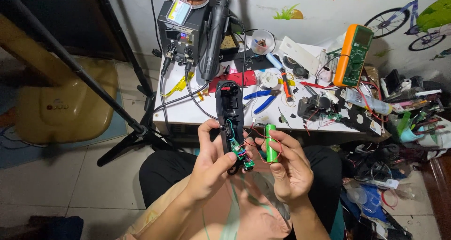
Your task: Assembling and troubleshooting a small electronic device by manipulating internal components and using a screwdriver.
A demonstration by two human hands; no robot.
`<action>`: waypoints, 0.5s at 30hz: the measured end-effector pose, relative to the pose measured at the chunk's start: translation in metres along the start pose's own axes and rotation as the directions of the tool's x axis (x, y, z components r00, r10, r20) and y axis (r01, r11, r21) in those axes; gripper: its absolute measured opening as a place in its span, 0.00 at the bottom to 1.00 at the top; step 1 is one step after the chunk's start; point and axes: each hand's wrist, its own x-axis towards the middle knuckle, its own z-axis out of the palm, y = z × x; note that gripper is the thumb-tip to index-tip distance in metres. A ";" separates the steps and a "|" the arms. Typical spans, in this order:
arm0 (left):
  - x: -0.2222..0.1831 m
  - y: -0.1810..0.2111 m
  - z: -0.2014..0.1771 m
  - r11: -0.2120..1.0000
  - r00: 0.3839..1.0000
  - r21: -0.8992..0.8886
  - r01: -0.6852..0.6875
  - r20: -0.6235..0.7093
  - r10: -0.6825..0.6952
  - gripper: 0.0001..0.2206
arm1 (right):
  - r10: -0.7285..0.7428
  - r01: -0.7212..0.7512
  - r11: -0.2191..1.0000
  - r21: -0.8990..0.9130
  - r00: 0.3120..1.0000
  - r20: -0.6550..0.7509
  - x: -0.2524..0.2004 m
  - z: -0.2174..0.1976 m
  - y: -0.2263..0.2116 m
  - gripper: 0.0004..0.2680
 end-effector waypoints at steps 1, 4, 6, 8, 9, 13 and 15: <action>0.000 -0.001 0.001 1.000 1.000 0.000 0.000 -0.003 0.000 0.28 | 0.002 -0.002 1.000 0.001 1.000 0.001 0.001 0.001 0.000 0.16; -0.001 -0.003 0.005 1.000 0.999 -0.023 -0.002 -0.051 0.001 0.23 | -0.008 0.008 0.999 -0.032 1.000 -0.006 0.000 0.003 0.001 0.17; -0.002 -0.003 0.004 0.981 0.992 0.196 0.009 -0.127 0.017 0.25 | -0.029 0.029 0.998 -0.055 0.999 -0.016 -0.001 0.003 0.005 0.18; -0.003 -0.001 0.007 0.977 0.992 0.215 -0.002 -0.123 0.030 0.24 | -0.028 0.026 0.997 -0.067 0.999 -0.029 -0.001 0.004 0.004 0.18; -0.003 0.001 0.009 0.972 0.992 0.236 -0.017 -0.116 0.045 0.23 | -0.031 0.028 0.997 -0.077 0.999 -0.042 0.000 0.005 0.004 0.18; -0.005 0.002 0.010 0.969 0.989 0.246 0.002 -0.144 0.034 0.24 | -0.030 0.022 0.996 -0.086 0.995 -0.092 -0.005 0.004 0.009 0.18; -0.005 0.002 0.010 0.965 0.989 0.260 -0.040 -0.130 0.076 0.26 | -0.028 0.019 0.996 -0.083 0.994 -0.110 -0.006 0.002 0.010 0.16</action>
